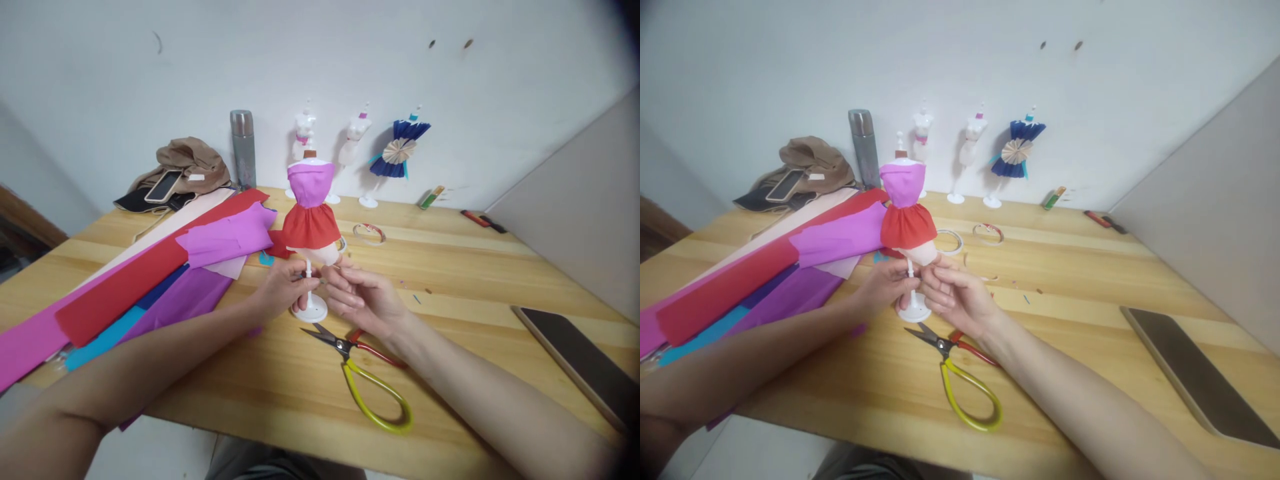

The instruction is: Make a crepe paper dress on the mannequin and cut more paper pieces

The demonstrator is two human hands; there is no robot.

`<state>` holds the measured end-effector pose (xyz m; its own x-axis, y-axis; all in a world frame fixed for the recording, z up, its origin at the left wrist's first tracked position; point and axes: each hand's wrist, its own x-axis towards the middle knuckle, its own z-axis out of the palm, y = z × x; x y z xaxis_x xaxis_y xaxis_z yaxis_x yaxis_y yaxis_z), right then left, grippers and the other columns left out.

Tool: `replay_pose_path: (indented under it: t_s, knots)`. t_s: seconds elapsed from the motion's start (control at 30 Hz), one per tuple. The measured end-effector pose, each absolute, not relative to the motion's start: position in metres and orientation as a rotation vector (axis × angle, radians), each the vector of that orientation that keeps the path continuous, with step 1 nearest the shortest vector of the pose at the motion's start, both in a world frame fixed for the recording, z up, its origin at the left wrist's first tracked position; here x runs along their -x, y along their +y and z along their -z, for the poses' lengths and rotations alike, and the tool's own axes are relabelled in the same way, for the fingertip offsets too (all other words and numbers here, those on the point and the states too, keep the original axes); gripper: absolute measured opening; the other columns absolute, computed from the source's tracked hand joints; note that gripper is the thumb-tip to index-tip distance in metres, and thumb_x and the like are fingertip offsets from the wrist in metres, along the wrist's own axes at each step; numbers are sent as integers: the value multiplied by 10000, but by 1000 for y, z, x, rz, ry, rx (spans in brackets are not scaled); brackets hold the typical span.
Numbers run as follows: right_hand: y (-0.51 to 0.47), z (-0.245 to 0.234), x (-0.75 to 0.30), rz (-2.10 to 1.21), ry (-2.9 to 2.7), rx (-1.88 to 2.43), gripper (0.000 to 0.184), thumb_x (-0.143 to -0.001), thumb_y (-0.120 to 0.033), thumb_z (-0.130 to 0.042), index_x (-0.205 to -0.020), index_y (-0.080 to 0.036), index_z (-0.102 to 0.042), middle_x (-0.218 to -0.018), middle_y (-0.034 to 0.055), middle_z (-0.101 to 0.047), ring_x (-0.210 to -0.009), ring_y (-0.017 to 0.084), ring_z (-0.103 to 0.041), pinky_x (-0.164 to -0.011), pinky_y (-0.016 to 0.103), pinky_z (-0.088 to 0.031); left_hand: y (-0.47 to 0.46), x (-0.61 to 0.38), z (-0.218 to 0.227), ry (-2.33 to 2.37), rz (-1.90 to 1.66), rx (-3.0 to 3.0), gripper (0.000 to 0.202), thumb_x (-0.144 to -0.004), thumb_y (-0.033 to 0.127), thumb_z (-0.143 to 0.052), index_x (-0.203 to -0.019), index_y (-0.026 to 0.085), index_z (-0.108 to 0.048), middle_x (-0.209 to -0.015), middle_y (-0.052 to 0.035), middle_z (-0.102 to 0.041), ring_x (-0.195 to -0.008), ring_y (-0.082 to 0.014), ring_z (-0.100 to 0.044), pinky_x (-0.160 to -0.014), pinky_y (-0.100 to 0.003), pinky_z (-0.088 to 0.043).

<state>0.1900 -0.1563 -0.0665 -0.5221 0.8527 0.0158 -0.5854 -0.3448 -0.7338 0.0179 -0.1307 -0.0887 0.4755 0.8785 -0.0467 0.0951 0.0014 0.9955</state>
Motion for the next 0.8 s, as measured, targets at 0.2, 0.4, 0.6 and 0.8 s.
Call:
replay_pose_path:
  t_s: [0.2,0.4,0.6,0.8]
  knots:
    - [-157,72,-189,-1993,-888,471,90,-795,-182,-667,-808,-159,-580,-569,-90,-492,-353,8,-186,-368,151,-200,-131,-18,89,873,-782,-1453,239,-814,330,-687,-892,106,-662,-414,55,-507,-340,-84,-446,-389,-193,-383]
    - [-162,67,-185,-1985,-935,468,145,-802,-204,-662,-773,-178,-523,-563,-100,-445,-345,6,-149,-354,154,-175,-133,-18,88,848,-790,-1425,323,-739,417,-769,-760,138,-609,-419,44,-528,-351,-93,-476,-390,-198,-400]
    - [-163,67,-185,-1963,-866,472,209,-783,-218,-678,-818,-221,-472,-533,-128,-370,-349,12,-70,-353,148,-113,-134,-18,88,876,-763,-1451,276,-777,395,-710,-791,136,-616,-426,51,-530,-357,-73,-463,-395,-173,-382]
    - [-163,68,-188,-1896,-831,521,231,-746,-250,-705,-804,-228,-482,-510,-140,-303,-354,19,-32,-352,173,-47,-135,-17,92,841,-801,-1434,167,-802,289,-667,-849,154,-581,-436,52,-540,-363,-83,-477,-396,-182,-379]
